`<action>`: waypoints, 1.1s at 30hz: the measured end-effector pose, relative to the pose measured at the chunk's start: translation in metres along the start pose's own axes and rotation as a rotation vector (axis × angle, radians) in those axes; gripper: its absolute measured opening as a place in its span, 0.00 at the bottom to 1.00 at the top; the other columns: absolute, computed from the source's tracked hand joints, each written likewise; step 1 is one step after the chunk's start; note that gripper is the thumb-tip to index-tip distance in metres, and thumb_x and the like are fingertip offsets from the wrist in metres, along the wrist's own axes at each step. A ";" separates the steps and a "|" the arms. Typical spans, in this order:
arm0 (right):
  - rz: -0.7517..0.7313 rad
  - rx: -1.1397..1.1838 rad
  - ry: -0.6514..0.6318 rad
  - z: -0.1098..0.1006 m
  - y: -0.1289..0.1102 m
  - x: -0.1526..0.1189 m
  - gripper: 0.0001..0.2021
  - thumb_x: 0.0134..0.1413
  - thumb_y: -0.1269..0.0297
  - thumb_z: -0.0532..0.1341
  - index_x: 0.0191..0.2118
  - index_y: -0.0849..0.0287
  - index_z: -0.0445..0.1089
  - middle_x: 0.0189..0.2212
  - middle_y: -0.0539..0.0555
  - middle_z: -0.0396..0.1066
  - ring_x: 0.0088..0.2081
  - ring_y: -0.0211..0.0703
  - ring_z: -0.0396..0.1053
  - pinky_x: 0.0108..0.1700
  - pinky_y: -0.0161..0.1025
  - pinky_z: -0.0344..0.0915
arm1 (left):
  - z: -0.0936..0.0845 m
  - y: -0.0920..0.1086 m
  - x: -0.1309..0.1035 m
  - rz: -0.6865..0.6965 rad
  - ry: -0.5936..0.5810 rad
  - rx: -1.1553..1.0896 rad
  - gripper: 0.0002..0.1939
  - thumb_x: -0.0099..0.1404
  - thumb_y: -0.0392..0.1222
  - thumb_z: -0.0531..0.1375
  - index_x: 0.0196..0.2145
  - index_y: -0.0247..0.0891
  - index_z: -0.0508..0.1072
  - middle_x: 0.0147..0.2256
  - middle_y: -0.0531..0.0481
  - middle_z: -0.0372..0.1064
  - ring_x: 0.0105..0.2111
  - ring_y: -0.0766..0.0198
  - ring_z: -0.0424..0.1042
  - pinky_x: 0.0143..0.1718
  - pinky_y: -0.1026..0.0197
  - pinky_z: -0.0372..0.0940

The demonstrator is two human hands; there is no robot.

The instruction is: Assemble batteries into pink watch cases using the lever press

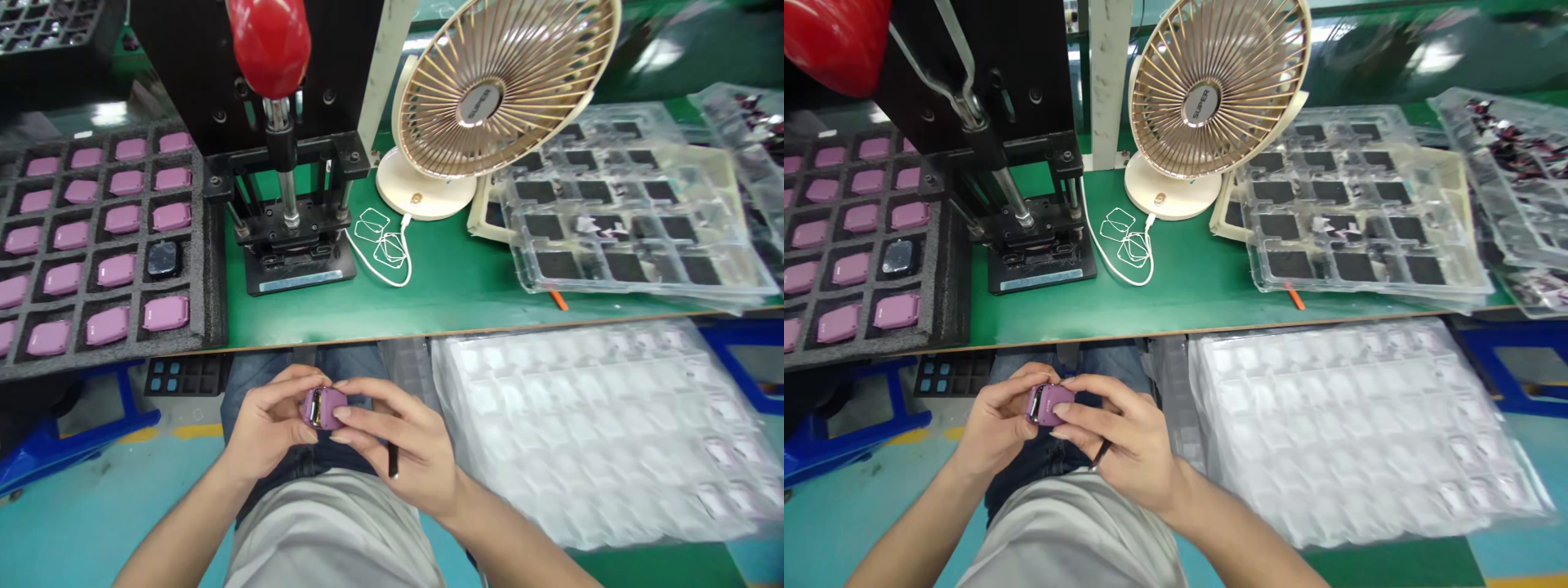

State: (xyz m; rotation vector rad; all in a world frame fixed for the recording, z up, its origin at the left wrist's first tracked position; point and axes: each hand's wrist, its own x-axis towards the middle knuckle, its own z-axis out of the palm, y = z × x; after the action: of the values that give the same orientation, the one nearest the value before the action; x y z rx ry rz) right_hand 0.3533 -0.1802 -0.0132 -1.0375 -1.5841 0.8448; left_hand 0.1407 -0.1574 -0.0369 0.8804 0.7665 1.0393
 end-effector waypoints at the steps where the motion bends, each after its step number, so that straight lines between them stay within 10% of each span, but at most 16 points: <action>1: -0.003 -0.006 0.001 0.000 0.000 0.000 0.15 0.64 0.68 0.72 0.54 0.45 0.82 0.52 0.57 0.80 0.26 0.35 0.73 0.29 0.35 0.75 | 0.000 0.000 0.000 0.003 -0.001 0.006 0.26 0.56 0.45 0.79 0.52 0.47 0.85 0.51 0.40 0.76 0.51 0.51 0.78 0.51 0.54 0.74; 17: -0.057 -0.066 -0.018 0.004 0.008 -0.002 0.15 0.63 0.70 0.72 0.53 0.47 0.82 0.53 0.55 0.79 0.22 0.31 0.64 0.25 0.35 0.69 | -0.004 -0.003 -0.004 0.015 -0.011 0.026 0.25 0.58 0.43 0.78 0.54 0.48 0.84 0.53 0.42 0.74 0.53 0.51 0.76 0.54 0.54 0.73; 23: -0.011 0.029 0.017 0.002 0.002 -0.001 0.15 0.64 0.70 0.72 0.54 0.49 0.81 0.52 0.58 0.79 0.30 0.38 0.75 0.31 0.36 0.74 | -0.001 0.002 -0.003 -0.053 -0.024 -0.127 0.24 0.62 0.42 0.75 0.57 0.44 0.82 0.53 0.41 0.76 0.53 0.53 0.77 0.54 0.58 0.73; 28: 0.337 0.247 0.152 -0.006 0.003 0.004 0.11 0.60 0.64 0.75 0.48 0.51 0.83 0.48 0.58 0.81 0.27 0.35 0.73 0.24 0.31 0.66 | 0.003 0.013 0.000 -0.206 -0.137 -0.355 0.20 0.67 0.42 0.71 0.56 0.42 0.82 0.60 0.38 0.70 0.49 0.50 0.80 0.42 0.57 0.78; 33: 0.779 0.666 -0.038 -0.006 0.011 0.014 0.17 0.53 0.53 0.79 0.40 0.58 0.79 0.35 0.53 0.80 0.31 0.35 0.73 0.32 0.29 0.69 | 0.002 0.018 0.000 -0.307 -0.298 -0.423 0.20 0.67 0.43 0.71 0.55 0.39 0.82 0.71 0.33 0.56 0.49 0.46 0.81 0.38 0.56 0.80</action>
State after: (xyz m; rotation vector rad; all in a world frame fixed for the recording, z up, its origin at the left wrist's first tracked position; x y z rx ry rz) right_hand 0.3598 -0.1629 -0.0164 -1.1229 -0.7712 1.7715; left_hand 0.1354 -0.1532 -0.0197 0.5153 0.3919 0.7366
